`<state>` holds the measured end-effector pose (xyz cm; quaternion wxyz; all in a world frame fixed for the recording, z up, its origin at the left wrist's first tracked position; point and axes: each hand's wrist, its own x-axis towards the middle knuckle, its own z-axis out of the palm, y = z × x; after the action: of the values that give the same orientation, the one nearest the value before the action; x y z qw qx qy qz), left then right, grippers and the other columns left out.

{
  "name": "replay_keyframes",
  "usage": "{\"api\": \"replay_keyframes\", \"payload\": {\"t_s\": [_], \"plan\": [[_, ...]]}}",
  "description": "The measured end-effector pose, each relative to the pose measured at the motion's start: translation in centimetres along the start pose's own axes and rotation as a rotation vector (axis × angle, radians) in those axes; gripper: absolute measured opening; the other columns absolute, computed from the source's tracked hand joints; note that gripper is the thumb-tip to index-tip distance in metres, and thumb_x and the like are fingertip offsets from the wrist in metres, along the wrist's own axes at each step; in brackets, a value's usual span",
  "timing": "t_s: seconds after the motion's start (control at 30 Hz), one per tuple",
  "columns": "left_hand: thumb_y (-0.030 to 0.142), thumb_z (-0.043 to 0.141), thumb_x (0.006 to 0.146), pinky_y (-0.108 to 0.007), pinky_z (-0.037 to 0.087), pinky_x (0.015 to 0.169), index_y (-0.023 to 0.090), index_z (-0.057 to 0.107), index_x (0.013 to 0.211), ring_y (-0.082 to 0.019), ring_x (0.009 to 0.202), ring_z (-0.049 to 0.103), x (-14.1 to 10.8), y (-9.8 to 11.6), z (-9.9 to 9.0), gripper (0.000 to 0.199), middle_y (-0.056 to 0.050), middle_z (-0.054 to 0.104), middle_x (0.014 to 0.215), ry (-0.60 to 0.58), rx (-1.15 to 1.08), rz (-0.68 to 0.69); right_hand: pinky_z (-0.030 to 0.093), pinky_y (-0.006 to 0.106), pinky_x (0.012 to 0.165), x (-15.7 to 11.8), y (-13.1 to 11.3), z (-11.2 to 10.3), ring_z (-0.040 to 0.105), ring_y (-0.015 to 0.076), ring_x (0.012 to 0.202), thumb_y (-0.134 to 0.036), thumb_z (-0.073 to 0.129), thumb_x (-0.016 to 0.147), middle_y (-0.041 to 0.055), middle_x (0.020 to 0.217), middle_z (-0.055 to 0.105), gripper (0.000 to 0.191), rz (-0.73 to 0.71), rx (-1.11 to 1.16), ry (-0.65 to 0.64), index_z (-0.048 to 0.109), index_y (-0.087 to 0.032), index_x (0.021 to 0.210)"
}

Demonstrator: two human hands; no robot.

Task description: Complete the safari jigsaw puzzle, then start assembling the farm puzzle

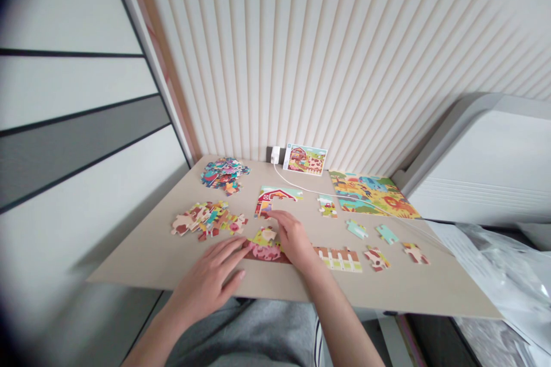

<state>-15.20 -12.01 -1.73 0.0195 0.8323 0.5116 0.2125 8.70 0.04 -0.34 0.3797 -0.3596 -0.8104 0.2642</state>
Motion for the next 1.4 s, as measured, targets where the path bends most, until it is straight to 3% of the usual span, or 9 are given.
{"api": "replay_keyframes", "payload": {"t_s": [0.1,0.17,0.33,0.57,0.77,0.93,1.13,1.4], "plan": [[0.028,0.052,0.1,-0.049,0.046,0.117,0.024,0.049,0.152,-0.029,0.141,0.048,0.0,0.0,0.0,0.053,-0.009,0.052,0.153,0.006,0.0,0.003,0.051,0.039,0.1,-0.5,0.1,-0.3,0.067,0.0223,0.109,-0.023,0.049,0.102,0.0078,0.114,0.075,0.028,0.05,-0.116,0.072,0.073,-0.025,0.116],[0.028,0.052,0.1,-0.049,0.046,0.117,0.024,0.048,0.152,-0.028,0.142,0.048,0.0,0.0,0.1,0.053,-0.009,0.052,0.154,0.002,0.005,0.003,0.05,0.041,0.099,-1.0,-0.1,-0.5,0.067,0.0239,0.106,-0.029,0.059,0.099,0.0076,0.111,0.075,0.021,0.079,-0.201,0.033,0.074,-0.025,0.114],[0.027,0.053,0.1,-0.049,0.045,0.117,0.024,0.047,0.154,-0.029,0.141,0.048,0.0,0.1,0.0,0.055,-0.009,0.053,0.153,0.008,0.0,0.002,0.045,0.046,0.103,-2.3,-1.2,-0.6,0.061,0.0284,0.117,-0.043,0.081,0.084,0.0084,0.126,0.07,0.049,0.093,-0.328,-0.144,0.069,-0.031,0.131],[0.028,0.052,0.1,-0.049,0.046,0.117,0.025,0.046,0.155,-0.029,0.141,0.048,0.0,0.0,0.0,0.056,-0.009,0.053,0.153,0.018,0.0,0.011,0.043,0.044,0.105,-1.9,-1.7,-0.4,0.062,0.0271,0.119,-0.036,0.076,0.089,0.0085,0.128,0.07,0.047,0.091,-0.253,-0.218,0.067,-0.031,0.136],[0.028,0.053,0.1,-0.049,0.045,0.117,0.025,0.043,0.157,-0.029,0.142,0.048,0.0,-0.1,0.1,0.058,-0.009,0.052,0.155,0.009,0.013,0.026,0.04,0.045,0.11,-0.9,-1.0,0.4,0.06,0.0265,0.126,-0.021,0.071,0.09,0.0078,0.135,0.068,0.05,0.096,-0.223,-0.174,0.065,-0.031,0.138],[0.029,0.053,0.101,-0.048,0.042,0.119,0.025,0.044,0.156,-0.028,0.143,0.047,0.2,0.1,-0.2,0.056,-0.007,0.05,0.156,0.01,0.022,0.026,0.042,0.044,0.108,-0.1,-0.9,1.0,0.06,0.0268,0.125,-0.021,0.071,0.091,0.0075,0.135,0.069,0.049,0.072,-0.223,-0.179,0.064,-0.029,0.139],[0.028,0.053,0.1,-0.049,0.043,0.118,0.025,0.039,0.159,-0.028,0.142,0.047,0.3,0.2,-0.2,0.061,-0.006,0.05,0.157,0.008,0.016,0.041,0.042,0.045,0.107,-0.1,-0.6,1.2,0.063,0.0268,0.12,-0.024,0.072,0.092,0.0073,0.129,0.072,0.032,0.078,-0.268,-0.161,0.074,-0.029,0.123],[0.028,0.052,0.099,-0.05,0.042,0.118,0.025,0.038,0.159,-0.028,0.142,0.047,0.4,0.1,0.0,0.061,-0.006,0.05,0.158,-0.003,0.014,0.036,0.044,0.044,0.103,0.0,-0.7,1.4,0.062,0.0257,0.118,-0.028,0.067,0.097,0.0067,0.129,0.07,0.025,0.033,-0.366,-0.156,0.075,-0.032,0.12]]}}
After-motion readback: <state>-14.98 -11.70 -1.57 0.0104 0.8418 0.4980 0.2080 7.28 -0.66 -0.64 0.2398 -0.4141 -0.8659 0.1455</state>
